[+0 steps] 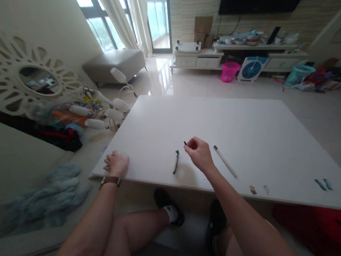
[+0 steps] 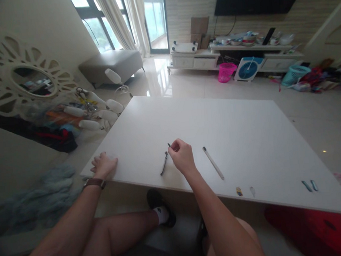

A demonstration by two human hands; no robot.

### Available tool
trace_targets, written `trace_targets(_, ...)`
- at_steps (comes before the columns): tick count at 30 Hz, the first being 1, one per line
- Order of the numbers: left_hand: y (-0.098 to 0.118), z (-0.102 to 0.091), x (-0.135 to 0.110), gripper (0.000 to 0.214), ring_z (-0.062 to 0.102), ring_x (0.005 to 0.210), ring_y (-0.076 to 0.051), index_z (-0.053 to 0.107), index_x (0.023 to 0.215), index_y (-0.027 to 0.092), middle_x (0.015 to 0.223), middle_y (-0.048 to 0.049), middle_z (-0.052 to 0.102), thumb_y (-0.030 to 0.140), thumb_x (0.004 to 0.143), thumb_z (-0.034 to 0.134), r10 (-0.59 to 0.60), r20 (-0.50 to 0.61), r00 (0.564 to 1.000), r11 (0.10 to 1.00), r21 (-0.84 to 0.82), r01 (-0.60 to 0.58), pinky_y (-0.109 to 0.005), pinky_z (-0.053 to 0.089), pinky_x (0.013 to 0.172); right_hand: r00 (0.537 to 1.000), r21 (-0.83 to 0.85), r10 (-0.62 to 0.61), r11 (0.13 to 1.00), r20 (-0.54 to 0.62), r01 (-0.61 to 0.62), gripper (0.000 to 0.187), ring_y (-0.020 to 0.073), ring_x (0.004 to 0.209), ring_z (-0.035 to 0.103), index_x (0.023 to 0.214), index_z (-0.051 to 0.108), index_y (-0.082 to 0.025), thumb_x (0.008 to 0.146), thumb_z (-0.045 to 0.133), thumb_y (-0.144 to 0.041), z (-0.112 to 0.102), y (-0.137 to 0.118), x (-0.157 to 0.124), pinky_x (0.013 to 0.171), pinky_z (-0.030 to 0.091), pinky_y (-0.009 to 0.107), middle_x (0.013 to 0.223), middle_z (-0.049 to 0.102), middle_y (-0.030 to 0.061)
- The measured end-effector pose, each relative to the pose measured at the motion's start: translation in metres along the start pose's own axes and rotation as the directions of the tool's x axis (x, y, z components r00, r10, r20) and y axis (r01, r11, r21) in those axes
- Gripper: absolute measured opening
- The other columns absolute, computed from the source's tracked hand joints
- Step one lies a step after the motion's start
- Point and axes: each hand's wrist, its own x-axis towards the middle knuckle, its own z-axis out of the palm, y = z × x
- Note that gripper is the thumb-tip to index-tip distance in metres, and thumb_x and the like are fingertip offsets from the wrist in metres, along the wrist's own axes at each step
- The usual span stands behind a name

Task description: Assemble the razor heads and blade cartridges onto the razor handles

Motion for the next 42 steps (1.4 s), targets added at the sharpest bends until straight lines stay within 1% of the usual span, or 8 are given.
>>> trace_targets(4, 0.042, -0.006, -0.03, 0.052, 0.04, 0.131, -0.041, 0.05, 0.132, 0.013, 0.138, -0.0238, 0.044, 0.035, 0.085, 0.056, 0.279, 0.02, 0.96, 0.958, -0.077, -0.277, -0.058, 0.038, 0.102, 1.0, -0.001, -0.008, 1.0, -0.016, 0.008, 0.012, 0.0143, 0.059, 0.054, 0.067, 0.057, -0.02, 0.076, 0.064, -0.024, -0.004, -0.003, -0.001, 0.059, 0.041, 0.027, 0.063, 0.06, -0.0022)
trace_targets(8, 0.095, 0.017, -0.084, 0.03, 0.062, 0.101, -0.024, 0.062, 0.108, 0.015, 0.106, -0.0118, 0.065, 0.037, 0.087, 0.058, 0.512, 0.261, 0.819, 0.852, -0.28, -0.443, -0.035, 0.048, 0.092, 0.999, -0.011, -0.027, 1.0, -0.031, 0.026, 0.012, 0.0145, 0.059, 0.054, 0.067, 0.056, -0.02, 0.076, 0.063, -0.025, -0.008, -0.009, -0.005, 0.059, 0.04, 0.027, 0.063, 0.06, -0.0016)
trace_targets(13, 0.128, 0.046, -0.145, 0.03, 0.062, 0.097, -0.023, 0.06, 0.107, 0.014, 0.107, -0.013, 0.065, 0.037, 0.087, 0.061, 0.608, 0.293, 0.737, 0.785, -0.363, -0.503, -0.032, 0.046, 0.086, 0.996, -0.012, -0.058, 0.998, -0.06, 0.058, 0.012, 0.0147, 0.06, 0.054, 0.07, 0.056, -0.021, 0.078, 0.063, -0.026, -0.016, -0.016, -0.014, 0.06, 0.041, 0.027, 0.065, 0.06, -0.0013)
trace_targets(18, 0.14, 0.04, -0.175, 0.011, 0.06, 0.106, -0.029, 0.06, 0.094, 0.013, 0.105, -0.0187, 0.063, 0.014, 0.084, 0.056, 0.631, 0.294, 0.718, 0.762, -0.408, -0.503, -0.037, 0.042, 0.091, 0.995, 0.046, -0.043, 0.998, -0.087, 0.047, 0.014, 0.0164, 0.065, 0.06, 0.091, 0.065, -0.02, 0.079, 0.062, -0.028, -0.029, -0.013, -0.025, 0.06, 0.045, 0.027, 0.075, 0.066, 0.0008)
trace_targets(24, 0.172, 0.008, -0.199, 0.013, 0.059, 0.105, -0.028, 0.051, 0.077, 0.017, 0.096, -0.0153, 0.063, 0.009, 0.076, 0.061, 0.685, 0.307, 0.661, 0.678, -0.6, -0.425, -0.037, 0.043, 0.092, 0.986, -0.003, -0.041, 0.999, -0.159, 0.041, 0.016, 0.016, 0.06, 0.056, 0.087, 0.072, -0.019, 0.081, 0.062, -0.03, -0.043, -0.016, -0.029, 0.059, 0.044, 0.029, 0.077, 0.069, 0.0026)
trace_targets(28, 0.193, -0.026, -0.208, 0.013, 0.062, 0.072, -0.018, 0.045, 0.081, 0.02, 0.075, -0.0042, 0.061, 0.017, 0.083, 0.057, 0.7, 0.354, 0.62, 0.609, -0.749, -0.26, -0.03, 0.047, 0.069, 0.938, 0.176, -0.028, 0.98, -0.345, 0.094, 0.017, 0.0173, 0.066, 0.06, 0.087, 0.068, -0.017, 0.081, 0.062, -0.031, -0.049, -0.03, -0.023, 0.061, 0.047, 0.028, 0.077, 0.067, 0.0041)
trace_targets(34, 0.209, -0.056, -0.217, 0.014, 0.057, 0.057, -0.01, 0.039, 0.095, 0.022, 0.072, 0.003, 0.057, 0.015, 0.086, 0.048, 0.688, 0.326, 0.648, 0.444, -0.896, -0.019, -0.022, 0.044, 0.056, 0.848, 0.303, 0.027, 0.94, -0.529, 0.159, 0.016, 0.0188, 0.081, 0.064, 0.088, 0.064, -0.017, 0.079, 0.064, -0.031, -0.051, -0.027, -0.014, 0.074, 0.052, 0.031, 0.091, 0.068, 0.0074)
trace_targets(42, 0.225, -0.051, -0.206, 0.024, 0.061, 0.054, -0.01, 0.043, 0.094, 0.022, 0.081, 0.0042, 0.053, 0.015, 0.076, 0.057, 0.623, 0.396, 0.674, 0.247, -0.918, 0.311, -0.022, 0.046, 0.049, 0.888, 0.655, 0.291, 0.756, -0.356, 0.015, 0.022, 0.0185, 0.077, 0.069, 0.085, 0.06, -0.019, 0.07, 0.072, -0.03, -0.038, -0.003, 0.002, 0.073, 0.054, 0.032, 0.081, 0.067, 0.0023)
